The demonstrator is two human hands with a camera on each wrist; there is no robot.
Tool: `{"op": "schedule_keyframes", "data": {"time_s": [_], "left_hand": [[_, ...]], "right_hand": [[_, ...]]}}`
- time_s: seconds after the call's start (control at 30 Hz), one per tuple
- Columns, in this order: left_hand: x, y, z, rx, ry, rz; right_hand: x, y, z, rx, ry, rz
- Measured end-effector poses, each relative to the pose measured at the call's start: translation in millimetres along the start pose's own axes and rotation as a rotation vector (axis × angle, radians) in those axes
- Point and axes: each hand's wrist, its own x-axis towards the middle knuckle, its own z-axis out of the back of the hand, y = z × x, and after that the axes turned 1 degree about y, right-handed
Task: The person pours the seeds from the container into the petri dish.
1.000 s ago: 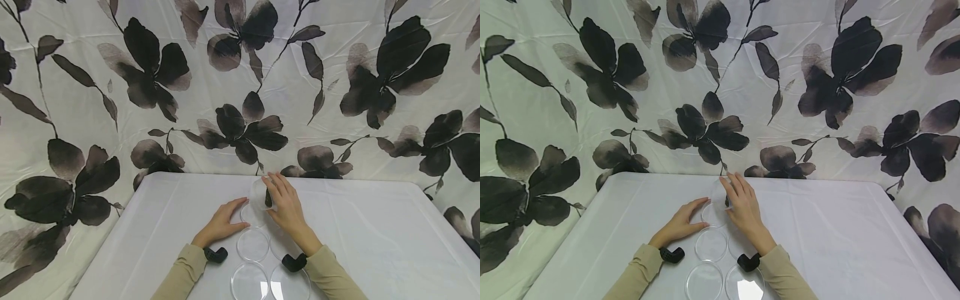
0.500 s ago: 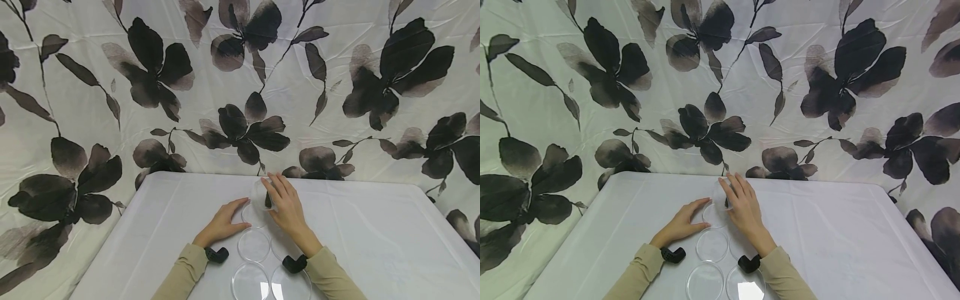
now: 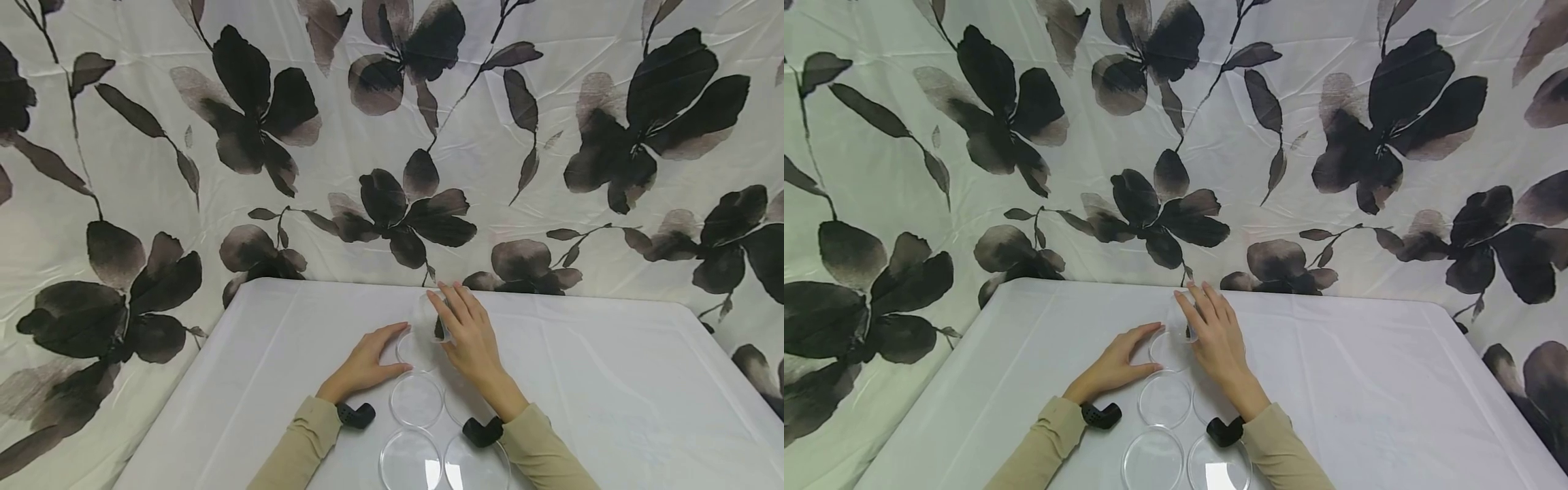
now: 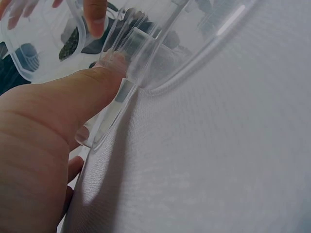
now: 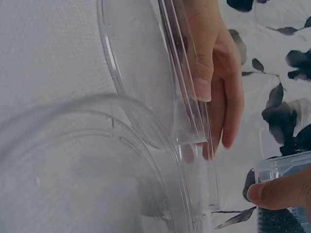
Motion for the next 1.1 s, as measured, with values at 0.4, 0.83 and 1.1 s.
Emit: {"op": "schedule_keyframes", "data": {"time_s": [0.4, 0.83, 1.1], "left_hand": [[-0.9, 0.0, 1.1, 0.017, 0.003, -0.013], [-1.5, -3.6, 2.7, -0.006, 0.002, -0.008], [-1.5, -0.4, 1.0, 0.006, -0.027, -0.068]], "right_hand": [[5.5, 4.0, 7.2, -0.006, -0.018, 0.011], [8.3, 0.6, 3.4, -0.002, 0.006, 0.015], [9.6, 0.9, 0.3, 0.004, -0.029, 0.041]]}}
